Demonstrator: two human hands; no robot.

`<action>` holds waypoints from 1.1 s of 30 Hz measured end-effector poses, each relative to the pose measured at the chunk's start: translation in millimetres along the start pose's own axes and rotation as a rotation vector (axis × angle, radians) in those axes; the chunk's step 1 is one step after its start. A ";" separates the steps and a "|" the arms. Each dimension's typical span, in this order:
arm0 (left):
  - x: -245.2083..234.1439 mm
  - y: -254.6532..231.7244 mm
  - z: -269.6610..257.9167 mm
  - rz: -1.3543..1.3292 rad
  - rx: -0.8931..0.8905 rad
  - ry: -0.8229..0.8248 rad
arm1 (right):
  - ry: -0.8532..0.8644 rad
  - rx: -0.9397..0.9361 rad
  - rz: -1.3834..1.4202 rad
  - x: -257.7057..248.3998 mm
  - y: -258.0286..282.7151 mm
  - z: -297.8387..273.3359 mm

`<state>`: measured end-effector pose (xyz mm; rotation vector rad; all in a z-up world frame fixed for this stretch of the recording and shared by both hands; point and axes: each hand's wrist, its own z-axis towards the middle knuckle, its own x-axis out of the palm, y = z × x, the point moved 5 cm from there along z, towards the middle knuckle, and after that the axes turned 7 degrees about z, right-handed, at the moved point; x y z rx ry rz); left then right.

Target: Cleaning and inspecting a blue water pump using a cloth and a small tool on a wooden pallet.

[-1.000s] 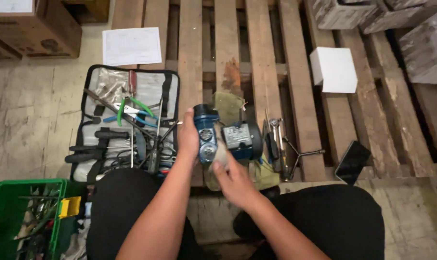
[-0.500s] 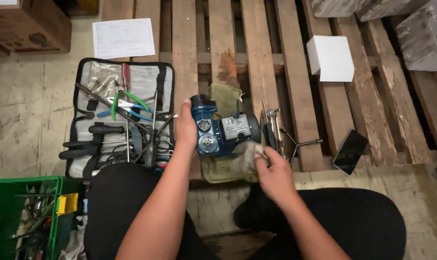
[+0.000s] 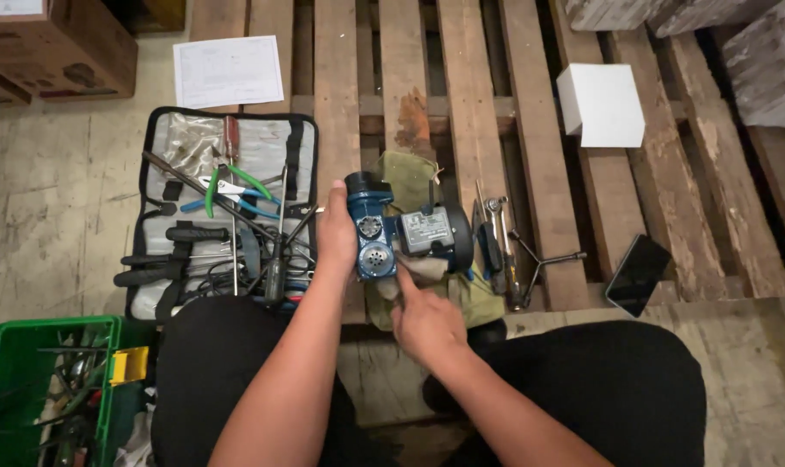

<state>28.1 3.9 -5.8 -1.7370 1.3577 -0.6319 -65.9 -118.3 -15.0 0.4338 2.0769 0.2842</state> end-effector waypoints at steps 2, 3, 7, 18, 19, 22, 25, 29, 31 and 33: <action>1.3 4.9 4.0 0.018 -0.005 -0.002 | 0.147 0.087 0.001 1.9 1.9 12.6; 2.4 7.4 7.3 0.002 0.002 0.005 | 0.088 0.070 0.034 5.0 0.6 26.7; -1.4 10.3 9.2 0.031 -0.014 0.029 | -0.016 0.038 0.058 17.8 -8.5 55.7; -2.7 23.3 30.0 0.137 0.129 0.038 | 0.099 0.036 0.000 18.6 -6.2 44.6; 1.1 19.8 26.6 0.158 0.159 0.041 | 0.047 0.035 -0.034 32.9 -17.4 61.0; 0.7 32.2 41.4 0.150 0.144 0.046 | 0.166 0.053 0.031 -19.7 16.5 -4.0; -5.3 28.7 42.8 0.188 0.112 0.052 | 0.187 0.068 -0.146 25.3 -15.4 -10.4; -3.2 15.9 21.2 0.125 0.093 0.027 | 0.217 0.114 -0.115 17.0 -42.0 -18.7; -3.1 21.4 25.6 0.042 0.104 -0.016 | 0.124 0.158 -0.088 -0.5 -51.7 -19.9; -2.1 17.3 14.6 0.025 0.089 -0.024 | 0.067 0.132 -0.114 11.4 -66.3 -13.0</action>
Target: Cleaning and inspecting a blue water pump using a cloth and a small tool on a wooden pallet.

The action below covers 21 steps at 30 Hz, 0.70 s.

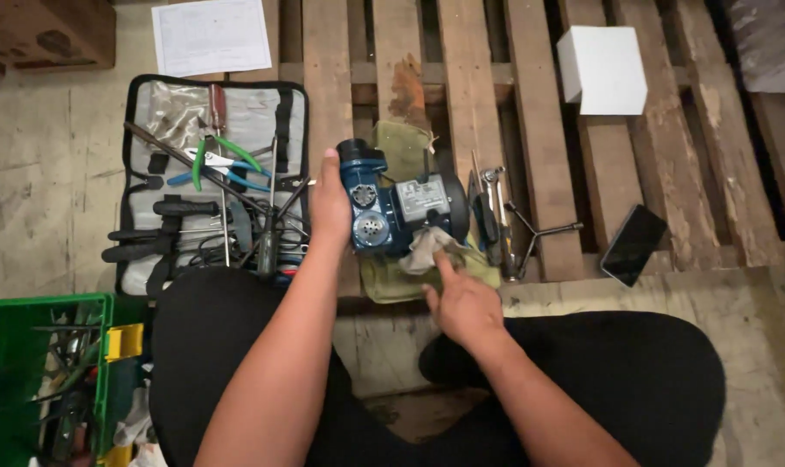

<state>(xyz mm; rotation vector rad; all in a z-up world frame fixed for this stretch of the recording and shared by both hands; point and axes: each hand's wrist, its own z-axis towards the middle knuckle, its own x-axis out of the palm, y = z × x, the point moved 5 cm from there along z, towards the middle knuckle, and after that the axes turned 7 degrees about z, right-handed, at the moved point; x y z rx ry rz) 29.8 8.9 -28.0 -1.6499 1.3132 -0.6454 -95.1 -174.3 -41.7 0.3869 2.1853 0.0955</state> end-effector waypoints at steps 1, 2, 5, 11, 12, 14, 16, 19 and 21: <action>0.3 -3.6 -5.1 -0.017 -0.016 -0.013 | -0.058 -0.026 -0.025 3.1 -5.3 5.3; 1.0 -7.8 -12.6 -0.023 -0.012 -0.010 | -0.065 -0.025 -0.029 4.0 0.2 0.5; -2.8 -15.3 -30.1 0.000 -0.025 -0.006 | -0.084 -0.084 0.020 16.4 11.7 -4.1; -9.7 -0.5 -24.7 0.088 0.126 -0.012 | -0.186 -0.153 -0.038 25.3 -6.2 15.6; -10.9 9.2 -17.9 0.106 0.159 0.016 | -0.272 -0.141 0.043 22.5 -6.6 14.3; -11.4 7.1 -18.6 0.119 0.210 0.042 | -0.375 -0.137 0.127 13.6 -8.8 19.9; -13.0 -3.4 -42.5 0.134 0.247 0.137 | -0.612 -0.233 0.155 4.3 -9.5 17.7; -20.5 18.0 -19.7 0.236 0.286 0.185 | -0.830 -0.265 0.274 -5.9 -15.0 25.9; -23.6 34.2 -12.0 0.201 0.313 0.178 | -0.825 -0.270 0.365 -12.6 -28.8 45.7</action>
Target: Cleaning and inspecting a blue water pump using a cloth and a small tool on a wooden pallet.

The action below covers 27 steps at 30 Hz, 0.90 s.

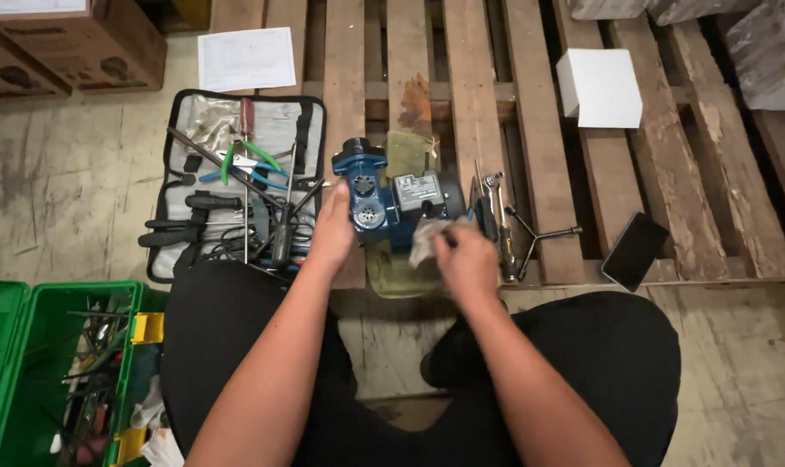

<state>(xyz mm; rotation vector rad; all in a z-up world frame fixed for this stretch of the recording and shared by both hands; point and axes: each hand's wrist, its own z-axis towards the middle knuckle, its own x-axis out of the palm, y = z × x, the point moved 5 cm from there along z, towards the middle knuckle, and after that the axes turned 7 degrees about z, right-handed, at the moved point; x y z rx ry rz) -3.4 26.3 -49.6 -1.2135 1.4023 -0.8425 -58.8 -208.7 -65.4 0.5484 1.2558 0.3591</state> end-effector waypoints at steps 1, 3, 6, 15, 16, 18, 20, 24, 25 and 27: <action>-1.7 9.8 0.7 -0.031 0.023 -0.014 | -0.004 0.034 0.081 2.9 -9.5 7.5; -1.5 45.6 11.7 -0.101 0.059 0.050 | -0.046 0.076 0.101 -7.6 -23.6 17.8; 0.6 60.3 27.2 -0.200 0.172 0.177 | -0.104 0.221 0.188 -24.4 -49.1 37.8; -9.1 49.7 36.5 0.154 0.173 0.393 | 0.132 0.560 0.672 45.2 -89.9 45.2; -10.8 45.8 31.6 0.430 0.197 0.431 | 0.198 0.615 0.678 52.4 -90.7 42.3; -7.6 22.7 24.2 0.531 0.149 0.429 | 0.287 0.631 0.686 47.3 -72.3 47.7; -4.6 11.6 22.7 0.632 0.102 0.421 | 0.376 0.642 0.695 46.5 -64.5 51.6; 3.9 12.0 25.2 0.567 0.069 0.400 | 0.360 0.723 0.767 25.9 -30.7 55.4; 7.3 10.3 24.7 0.519 0.101 0.403 | 0.342 0.731 0.834 14.7 -10.1 57.3; 5.9 -3.3 17.9 0.516 0.116 0.400 | 0.281 0.788 0.987 21.2 -17.5 56.6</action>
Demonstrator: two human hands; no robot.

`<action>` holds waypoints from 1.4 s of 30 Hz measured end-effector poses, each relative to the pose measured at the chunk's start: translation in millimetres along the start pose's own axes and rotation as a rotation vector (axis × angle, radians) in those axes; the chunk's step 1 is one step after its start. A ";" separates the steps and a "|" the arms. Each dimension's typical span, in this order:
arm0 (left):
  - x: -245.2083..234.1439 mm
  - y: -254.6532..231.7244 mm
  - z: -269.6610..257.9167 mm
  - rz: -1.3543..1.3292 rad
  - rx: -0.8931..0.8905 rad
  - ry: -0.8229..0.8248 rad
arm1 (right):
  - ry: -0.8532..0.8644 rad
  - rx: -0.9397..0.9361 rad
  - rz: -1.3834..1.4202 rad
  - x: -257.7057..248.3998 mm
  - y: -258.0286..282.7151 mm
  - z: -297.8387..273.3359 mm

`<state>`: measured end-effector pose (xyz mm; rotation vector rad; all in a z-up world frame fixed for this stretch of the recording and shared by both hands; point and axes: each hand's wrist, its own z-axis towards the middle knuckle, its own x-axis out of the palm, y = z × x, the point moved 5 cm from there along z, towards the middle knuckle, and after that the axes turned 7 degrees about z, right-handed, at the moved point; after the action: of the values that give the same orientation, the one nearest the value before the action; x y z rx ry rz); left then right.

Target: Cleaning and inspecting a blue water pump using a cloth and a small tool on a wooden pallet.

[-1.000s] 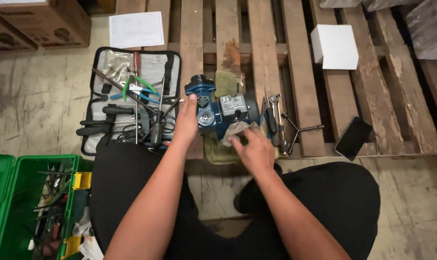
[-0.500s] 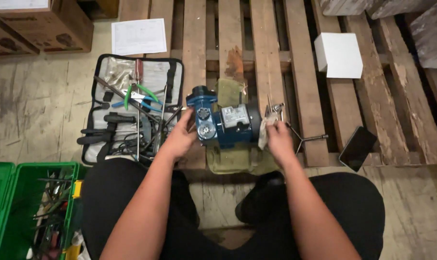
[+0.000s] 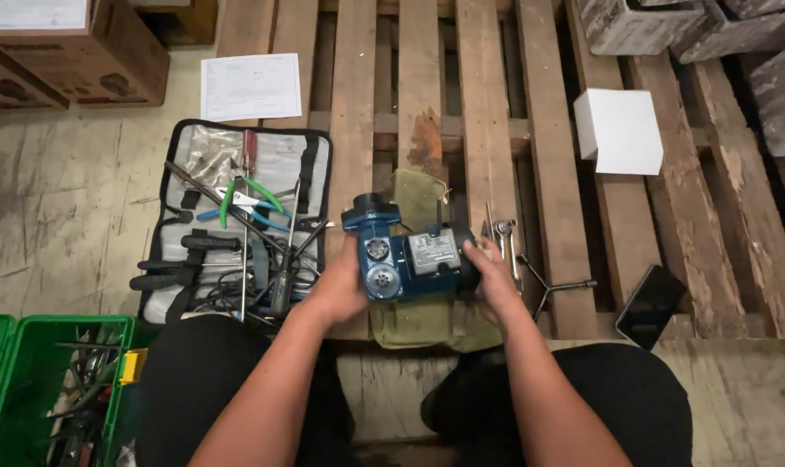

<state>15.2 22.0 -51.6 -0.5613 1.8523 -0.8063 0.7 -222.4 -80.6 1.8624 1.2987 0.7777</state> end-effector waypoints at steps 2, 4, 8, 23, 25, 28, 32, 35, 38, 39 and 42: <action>0.5 -5.3 -0.3 -0.005 0.020 -0.011 | -0.012 0.010 0.163 -0.2 -1.5 5.4; 7.0 -2.2 0.9 -0.006 0.031 -0.024 | -0.009 -0.009 0.283 3.1 1.5 6.4; 2.4 -29.5 -4.2 -0.131 0.184 -0.204 | -0.025 -0.143 0.159 -13.6 -19.9 34.3; -19.2 -67.2 -27.7 -1.068 -0.134 -0.261 | 0.326 -0.384 0.372 -20.5 63.7 -51.6; -1.2 -55.3 -25.6 -1.024 -0.368 -0.133 | 0.245 -0.348 0.232 -20.0 69.0 -65.5; 15.6 -52.2 -27.4 -1.083 -0.526 -0.062 | 0.183 -0.286 0.203 -32.8 43.7 -65.1; 9.5 -71.8 -36.5 -1.017 -0.526 -0.049 | 0.152 -0.247 0.091 -31.7 54.9 -88.3; 8.6 -78.8 -36.6 -0.999 -0.522 -0.060 | 0.126 -0.143 0.285 -36.3 45.7 -81.9; 11.9 -75.6 -36.6 -0.973 -0.518 -0.043 | 0.126 0.021 0.318 -29.6 52.4 -87.3; 27.5 -57.2 -29.0 -1.020 -0.561 -0.011 | 0.134 0.045 0.268 -30.6 51.2 -84.3; 41.0 -41.2 -18.5 -1.082 -0.595 0.028 | 0.115 0.119 0.209 -38.8 43.8 -72.1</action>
<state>-17.0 -28.7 -40.8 -2.0323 1.7288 -0.8968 -46.8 -253.4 -7.0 2.0999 1.2577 0.9466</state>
